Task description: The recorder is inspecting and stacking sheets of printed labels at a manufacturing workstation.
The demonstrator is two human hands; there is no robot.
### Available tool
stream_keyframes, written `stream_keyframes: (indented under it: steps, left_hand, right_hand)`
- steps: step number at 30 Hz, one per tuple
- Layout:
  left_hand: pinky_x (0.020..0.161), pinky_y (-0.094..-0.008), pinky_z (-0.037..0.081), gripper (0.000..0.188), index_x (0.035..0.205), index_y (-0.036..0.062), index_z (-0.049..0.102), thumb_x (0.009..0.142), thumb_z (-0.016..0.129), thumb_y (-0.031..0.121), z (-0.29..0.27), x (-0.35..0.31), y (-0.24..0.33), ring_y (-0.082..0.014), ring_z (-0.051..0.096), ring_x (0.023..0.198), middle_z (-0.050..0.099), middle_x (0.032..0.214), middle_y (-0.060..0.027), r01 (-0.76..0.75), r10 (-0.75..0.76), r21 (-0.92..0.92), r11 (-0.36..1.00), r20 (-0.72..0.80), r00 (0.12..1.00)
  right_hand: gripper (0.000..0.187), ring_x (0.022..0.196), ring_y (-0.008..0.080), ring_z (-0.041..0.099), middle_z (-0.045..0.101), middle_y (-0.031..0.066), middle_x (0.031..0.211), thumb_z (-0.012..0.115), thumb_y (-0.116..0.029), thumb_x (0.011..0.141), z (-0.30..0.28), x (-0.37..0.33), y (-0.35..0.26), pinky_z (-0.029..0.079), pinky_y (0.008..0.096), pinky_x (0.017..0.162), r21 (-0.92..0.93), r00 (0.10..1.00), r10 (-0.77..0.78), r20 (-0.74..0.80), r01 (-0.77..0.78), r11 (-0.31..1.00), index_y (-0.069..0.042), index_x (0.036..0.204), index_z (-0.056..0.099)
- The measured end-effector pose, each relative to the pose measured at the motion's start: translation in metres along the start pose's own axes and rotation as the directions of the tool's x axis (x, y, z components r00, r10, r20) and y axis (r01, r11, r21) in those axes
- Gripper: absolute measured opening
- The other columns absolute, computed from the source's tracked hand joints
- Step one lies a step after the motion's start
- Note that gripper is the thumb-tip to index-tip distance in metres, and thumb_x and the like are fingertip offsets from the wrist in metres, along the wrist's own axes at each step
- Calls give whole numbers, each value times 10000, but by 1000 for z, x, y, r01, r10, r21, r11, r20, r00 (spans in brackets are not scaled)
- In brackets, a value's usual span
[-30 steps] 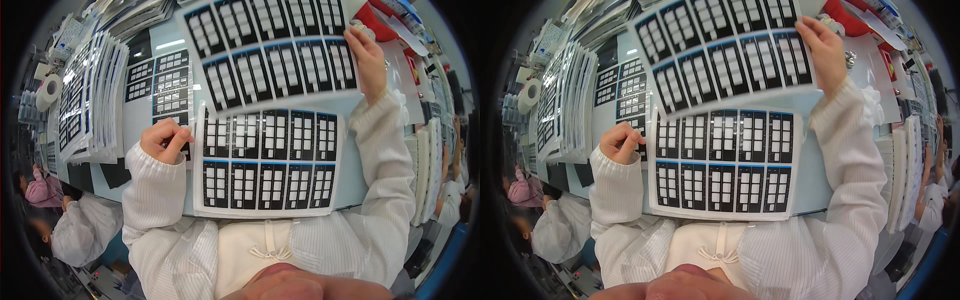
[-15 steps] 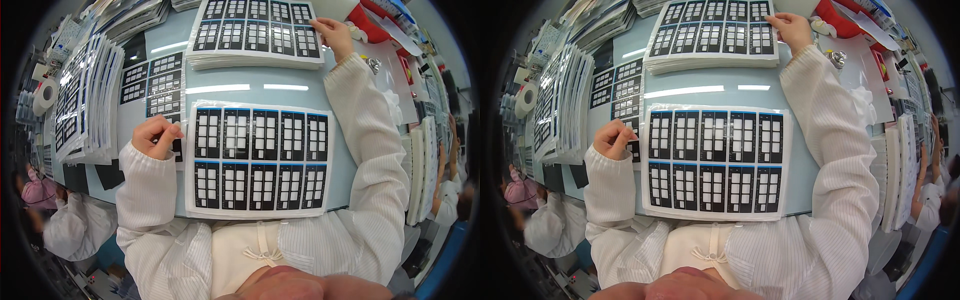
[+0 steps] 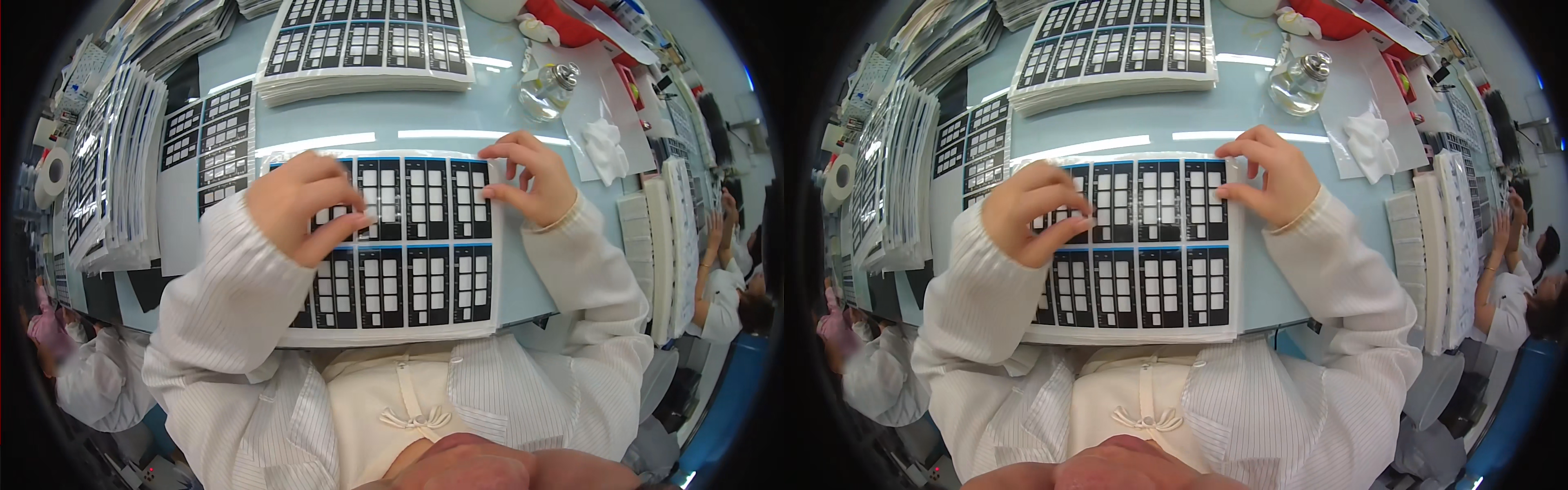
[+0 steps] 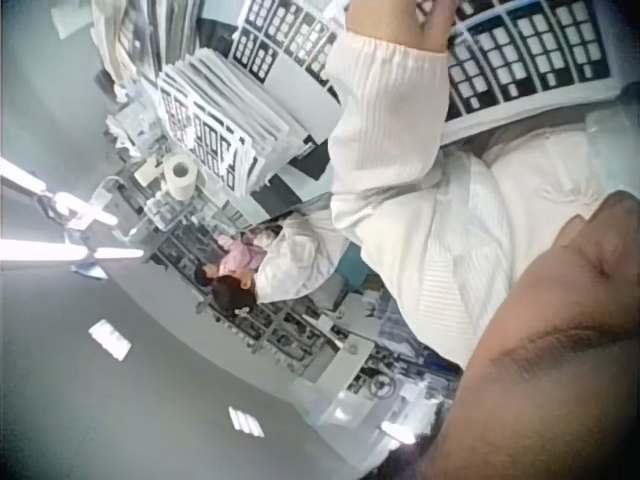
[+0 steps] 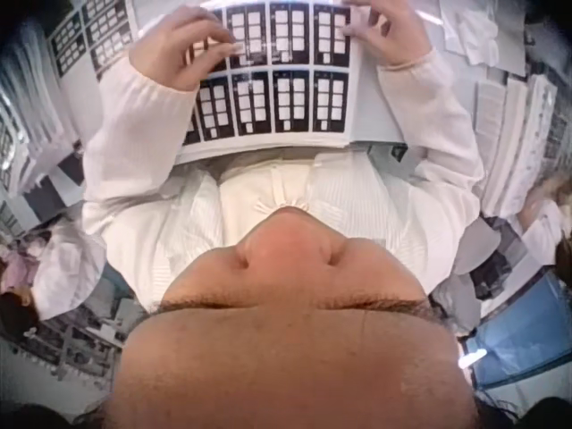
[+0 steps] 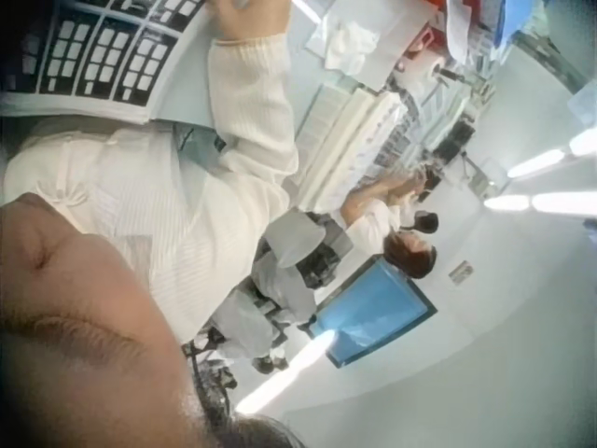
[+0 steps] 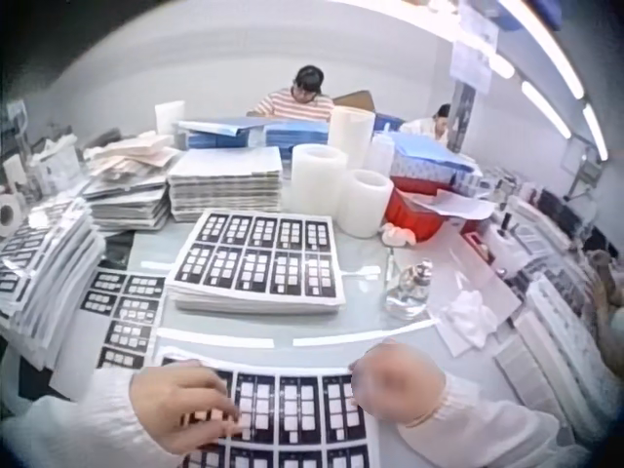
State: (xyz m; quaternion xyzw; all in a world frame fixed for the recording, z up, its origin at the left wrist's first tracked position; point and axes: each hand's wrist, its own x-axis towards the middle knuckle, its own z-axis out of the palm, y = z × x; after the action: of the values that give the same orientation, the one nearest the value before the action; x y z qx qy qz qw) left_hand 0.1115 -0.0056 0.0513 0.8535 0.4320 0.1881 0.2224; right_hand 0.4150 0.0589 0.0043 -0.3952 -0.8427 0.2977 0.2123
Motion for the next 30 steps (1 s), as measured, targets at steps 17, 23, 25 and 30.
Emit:
stream_keyframes:
  steps: [17, 23, 25, 30]
  left_hand:
    - [869, -346, 395, 329, 1023, 47, 577, 733, 649, 184, 84, 79, 5, -266, 455, 1029, 515, 1001, -119, -81, 84, 29, 996, -111, 990]
    - [866, -354, 390, 320, 998, 35, 574, 708, 652, 146, 83, 84, 6, -272, 454, 1019, 514, 1000, -117, -108, 107, 0, 994, -138, 985]
    - [864, -356, 390, 320, 993, 33, 572, 703, 653, 141, 84, 84, 7, -274, 453, 1017, 514, 1003, -117, -119, 120, 11, 993, -143, 982]
    - [851, -362, 397, 416, 1077, 69, 554, 677, 664, 102, 84, 86, 12, -279, 446, 1009, 514, 1013, -110, -101, 87, -55, 993, -212, 973]
  right_hand:
    - [386, 644, 61, 440, 530, 10, 864, 767, -169, 611, 9, -7, 10, 381, 180, 554, 31, 984, 150, -101, -148, 989, -58, 950, 621]
    - [276, 622, 33, 420, 555, -20, 755, 746, -117, 645, 8, 1, 21, 372, 166, 580, 423, 928, 369, 46, -353, 835, -22, 860, 602]
    - [244, 621, 38, 422, 555, -22, 755, 743, -120, 646, 7, 1, 18, 374, 171, 580, 381, 932, 363, -1, -336, 862, -32, 828, 605]
    - [150, 610, 89, 458, 534, -4, 724, 720, -101, 637, 12, 1, 7, 388, 206, 566, 194, 937, 296, -184, -261, 946, -50, 725, 610]
